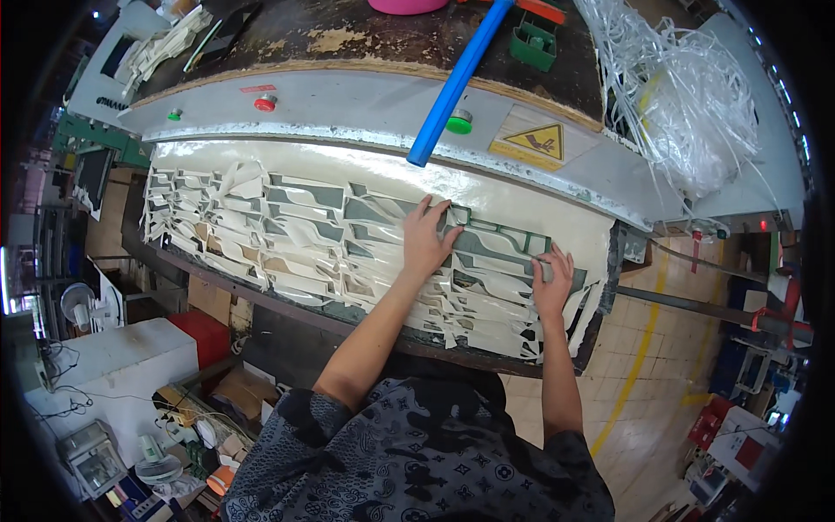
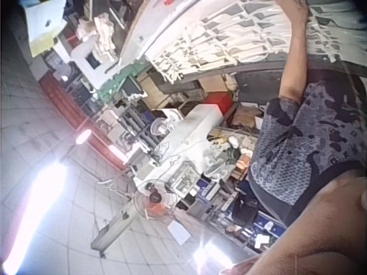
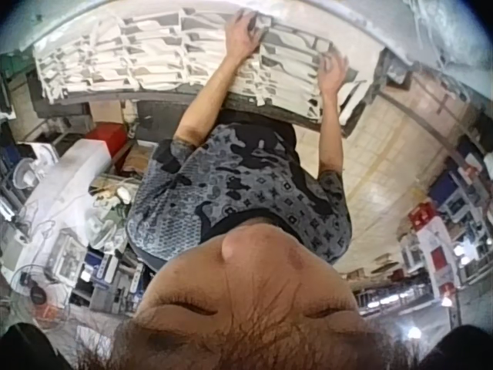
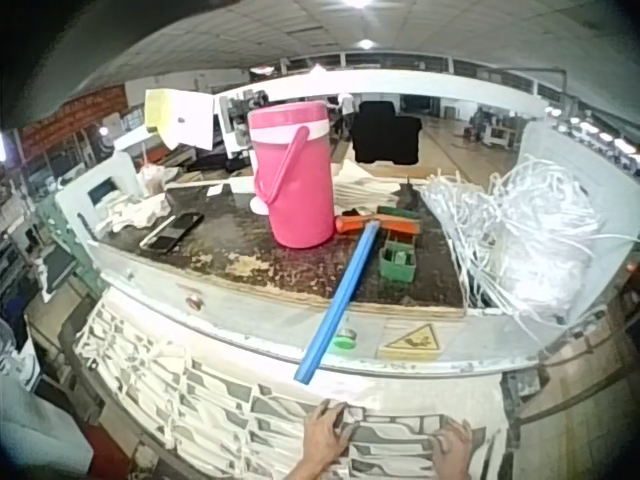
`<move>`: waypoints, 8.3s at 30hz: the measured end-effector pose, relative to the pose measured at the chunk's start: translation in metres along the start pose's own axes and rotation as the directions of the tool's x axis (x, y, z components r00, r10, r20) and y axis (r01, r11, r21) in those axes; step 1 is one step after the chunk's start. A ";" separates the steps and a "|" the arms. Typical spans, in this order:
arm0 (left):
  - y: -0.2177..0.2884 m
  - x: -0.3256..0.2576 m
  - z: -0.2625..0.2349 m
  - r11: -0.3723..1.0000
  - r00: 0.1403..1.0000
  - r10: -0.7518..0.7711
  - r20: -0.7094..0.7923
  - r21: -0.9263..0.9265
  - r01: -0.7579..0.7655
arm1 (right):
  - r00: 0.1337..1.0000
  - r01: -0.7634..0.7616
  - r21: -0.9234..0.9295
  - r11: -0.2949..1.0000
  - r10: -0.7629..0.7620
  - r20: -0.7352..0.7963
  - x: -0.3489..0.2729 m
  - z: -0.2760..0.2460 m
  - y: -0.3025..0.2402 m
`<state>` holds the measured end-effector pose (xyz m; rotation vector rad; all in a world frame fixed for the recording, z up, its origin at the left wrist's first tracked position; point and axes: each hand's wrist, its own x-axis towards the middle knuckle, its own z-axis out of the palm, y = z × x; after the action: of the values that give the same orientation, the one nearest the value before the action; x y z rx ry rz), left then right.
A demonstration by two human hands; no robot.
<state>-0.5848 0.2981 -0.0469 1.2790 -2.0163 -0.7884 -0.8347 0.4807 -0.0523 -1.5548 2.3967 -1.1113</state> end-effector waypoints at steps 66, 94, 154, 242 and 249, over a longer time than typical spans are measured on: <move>0.063 -0.034 -0.110 0.902 0.906 0.344 -0.245 -0.181 -0.391 | 0.979 0.129 0.159 0.979 -0.152 0.139 -0.188 -0.035 -0.136; 0.015 -0.167 -0.122 0.955 0.836 0.228 0.499 0.056 -0.293 | 0.967 -0.017 0.239 0.971 -0.045 0.252 -0.155 -0.035 -0.139; 0.024 -0.074 -0.290 0.778 0.891 0.446 0.086 -0.530 -0.338 | 0.950 -0.249 0.806 0.537 0.295 0.096 -0.054 0.021 -0.378; -0.244 0.077 -0.491 0.380 0.841 0.174 0.513 -0.823 0.423 | 0.768 -0.280 0.935 -0.215 0.534 0.353 -0.009 0.315 -0.618; -0.232 0.062 -0.490 0.705 0.978 0.172 0.119 -0.708 -0.038 | 0.793 -0.258 0.961 -0.102 0.545 0.271 -0.016 0.322 -0.626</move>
<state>-0.1056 0.0821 0.0989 0.6468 -1.6130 -1.4779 -0.2110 0.1840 0.0844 -0.0860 1.0886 -2.0558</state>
